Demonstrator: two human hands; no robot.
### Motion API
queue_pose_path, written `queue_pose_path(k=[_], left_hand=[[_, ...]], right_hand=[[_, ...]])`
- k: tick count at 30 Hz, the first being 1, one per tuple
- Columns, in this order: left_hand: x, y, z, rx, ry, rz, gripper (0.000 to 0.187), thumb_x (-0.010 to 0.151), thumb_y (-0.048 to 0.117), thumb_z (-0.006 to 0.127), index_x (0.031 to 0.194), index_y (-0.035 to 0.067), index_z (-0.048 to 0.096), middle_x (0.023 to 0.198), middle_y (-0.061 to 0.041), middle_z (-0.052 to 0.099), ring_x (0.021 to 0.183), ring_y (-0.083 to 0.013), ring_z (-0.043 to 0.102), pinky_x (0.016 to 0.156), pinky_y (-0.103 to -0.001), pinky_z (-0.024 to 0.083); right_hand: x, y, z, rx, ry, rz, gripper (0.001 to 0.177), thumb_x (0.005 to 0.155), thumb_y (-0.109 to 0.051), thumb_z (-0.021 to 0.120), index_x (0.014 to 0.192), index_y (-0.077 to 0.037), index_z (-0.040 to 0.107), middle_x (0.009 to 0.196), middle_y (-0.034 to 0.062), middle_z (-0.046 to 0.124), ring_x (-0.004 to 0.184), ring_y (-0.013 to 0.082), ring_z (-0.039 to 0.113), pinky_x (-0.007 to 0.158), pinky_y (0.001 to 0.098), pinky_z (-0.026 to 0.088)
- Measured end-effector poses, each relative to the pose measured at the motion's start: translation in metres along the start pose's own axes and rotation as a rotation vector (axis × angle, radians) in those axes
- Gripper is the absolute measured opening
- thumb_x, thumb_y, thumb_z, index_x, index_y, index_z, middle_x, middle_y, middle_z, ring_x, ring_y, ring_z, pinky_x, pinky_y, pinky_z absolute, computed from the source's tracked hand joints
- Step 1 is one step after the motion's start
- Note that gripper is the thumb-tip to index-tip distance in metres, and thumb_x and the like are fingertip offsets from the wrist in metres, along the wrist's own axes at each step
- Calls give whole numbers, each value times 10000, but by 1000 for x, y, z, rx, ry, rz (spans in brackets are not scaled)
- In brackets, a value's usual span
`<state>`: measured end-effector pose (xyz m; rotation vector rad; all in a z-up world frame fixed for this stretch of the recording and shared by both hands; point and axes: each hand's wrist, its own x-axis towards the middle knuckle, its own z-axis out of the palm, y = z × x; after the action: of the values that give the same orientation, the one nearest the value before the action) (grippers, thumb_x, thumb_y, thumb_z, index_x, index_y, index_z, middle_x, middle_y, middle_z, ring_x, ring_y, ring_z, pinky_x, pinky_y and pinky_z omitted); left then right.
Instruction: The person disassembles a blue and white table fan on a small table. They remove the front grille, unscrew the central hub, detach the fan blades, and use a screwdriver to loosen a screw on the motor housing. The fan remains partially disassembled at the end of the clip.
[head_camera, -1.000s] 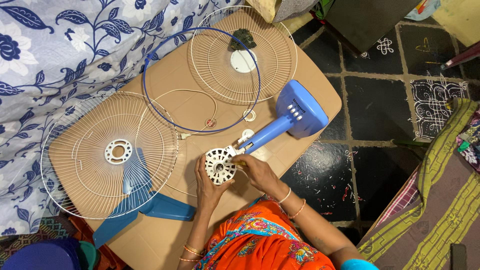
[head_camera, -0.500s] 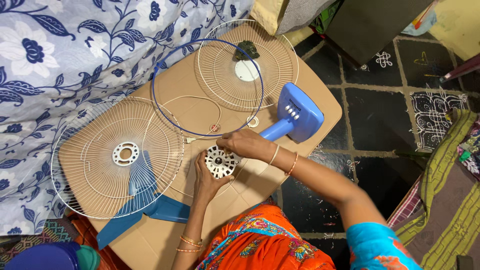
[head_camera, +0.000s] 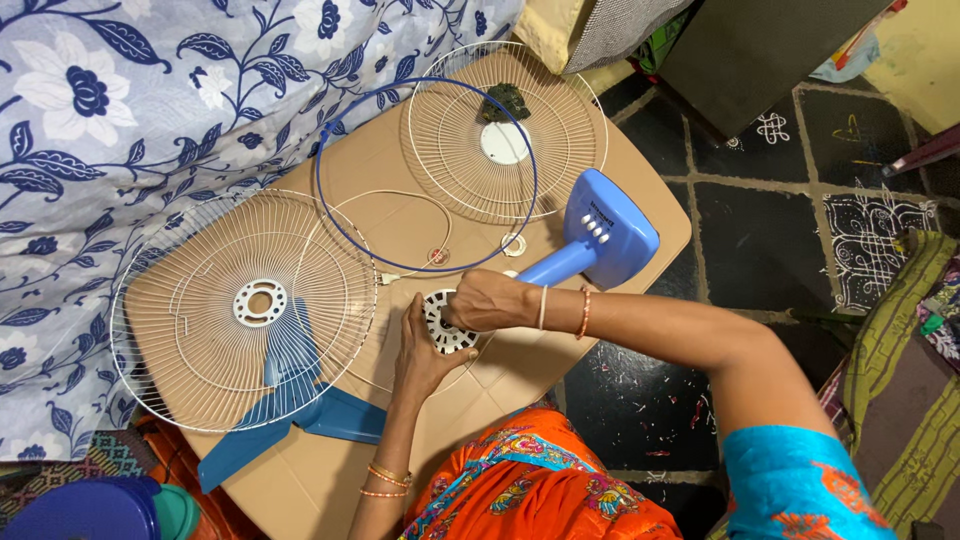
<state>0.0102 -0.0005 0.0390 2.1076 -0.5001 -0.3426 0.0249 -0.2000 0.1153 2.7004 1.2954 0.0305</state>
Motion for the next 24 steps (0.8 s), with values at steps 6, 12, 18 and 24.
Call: queue_pose_path(k=[6, 12, 18, 24], left_hand=[[-2, 1, 1, -10, 5, -46, 1357, 530, 376, 974, 1569, 77, 155, 1493, -226, 373, 1328, -426, 487, 1012, -515, 507], [-3, 2, 2, -22, 4, -56, 1341, 536, 406, 973, 1563, 92, 169, 1485, -221, 378, 1333, -417, 483, 1023, -513, 501], [-3, -3, 4, -11, 9, -23, 1370, 524, 355, 978, 1580, 93, 145, 1516, -239, 343, 1379, -433, 426, 1062, -520, 464], [-3, -6, 3, -19, -8, -23, 1379, 538, 381, 975, 1585, 82, 128, 1535, -253, 319, 1402, -428, 400, 1089, -514, 447]], right_hand=[[8, -8, -1, 116, -27, 188, 99, 861, -167, 632, 879, -97, 700, 618, 99, 666, 582, 268, 691, 493, 407, 528], [-5, -11, -16, 143, 67, 172, 214, 862, -159, 615, 1063, -89, 642, 804, 143, 690, 608, 281, 713, 471, 399, 545], [-10, 1, -13, 104, 24, 61, 115, 886, -140, 621, 958, -52, 636, 633, 96, 645, 548, 273, 680, 455, 416, 524], [-10, 8, -1, 97, 12, 103, 90, 852, -145, 639, 870, -57, 646, 515, 88, 599, 481, 277, 658, 413, 414, 495]])
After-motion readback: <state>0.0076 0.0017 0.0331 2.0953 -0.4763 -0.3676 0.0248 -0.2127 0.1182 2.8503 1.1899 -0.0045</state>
